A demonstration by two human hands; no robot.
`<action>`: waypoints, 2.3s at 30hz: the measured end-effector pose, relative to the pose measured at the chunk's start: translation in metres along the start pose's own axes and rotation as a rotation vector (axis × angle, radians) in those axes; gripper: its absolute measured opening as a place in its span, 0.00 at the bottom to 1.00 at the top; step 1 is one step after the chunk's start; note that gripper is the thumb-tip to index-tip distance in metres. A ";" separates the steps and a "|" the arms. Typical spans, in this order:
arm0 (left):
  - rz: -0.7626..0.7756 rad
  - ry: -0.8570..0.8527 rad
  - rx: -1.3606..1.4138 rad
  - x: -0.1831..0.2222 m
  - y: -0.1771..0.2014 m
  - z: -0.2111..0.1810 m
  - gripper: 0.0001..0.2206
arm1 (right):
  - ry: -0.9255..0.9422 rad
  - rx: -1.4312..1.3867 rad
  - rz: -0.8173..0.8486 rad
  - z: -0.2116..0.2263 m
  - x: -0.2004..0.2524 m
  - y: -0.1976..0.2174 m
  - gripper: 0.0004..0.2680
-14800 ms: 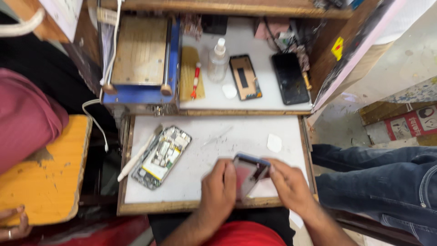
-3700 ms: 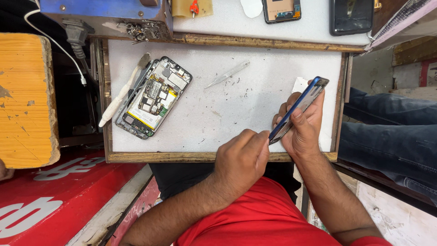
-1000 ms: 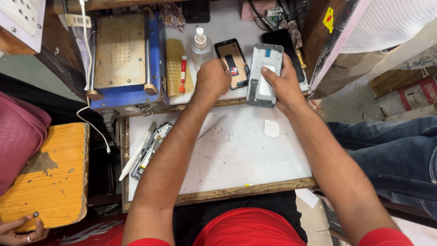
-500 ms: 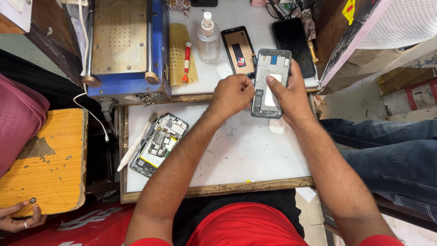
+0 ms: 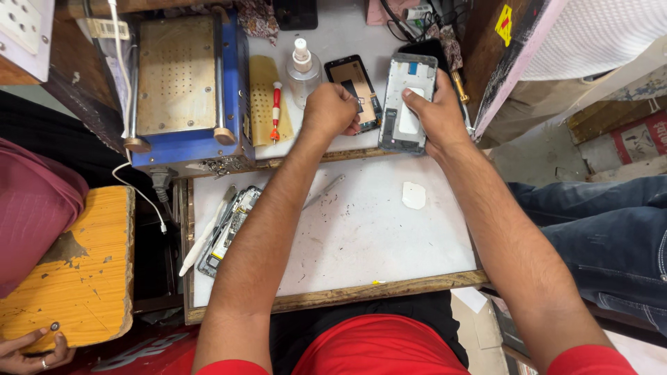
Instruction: The person is repairing a blue smartphone by removing the back cover, detaching internal components, and reassembling the device. They handle the phone, a plastic pry tool, and internal parts like the battery and circuit board.
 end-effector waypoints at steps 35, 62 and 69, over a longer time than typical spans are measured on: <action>-0.414 -0.472 0.198 0.279 0.064 0.062 0.13 | 0.199 0.676 0.336 0.020 0.213 -0.055 0.15; -0.248 -0.354 0.038 0.299 -0.016 0.068 0.13 | -0.226 0.782 0.528 -0.022 0.275 -0.050 0.10; -0.196 -0.452 0.125 0.309 -0.031 0.080 0.08 | -0.066 0.728 0.631 -0.014 0.288 -0.054 0.11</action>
Point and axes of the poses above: each hand's wrist, its own x-axis away from the middle knuckle, its own y-axis out of the back of the hand, z = x × y, the point moved 9 cm from there along -x, towards the middle knuckle, and after that the axes turned 1 degree about y, right-handed, at the moved point
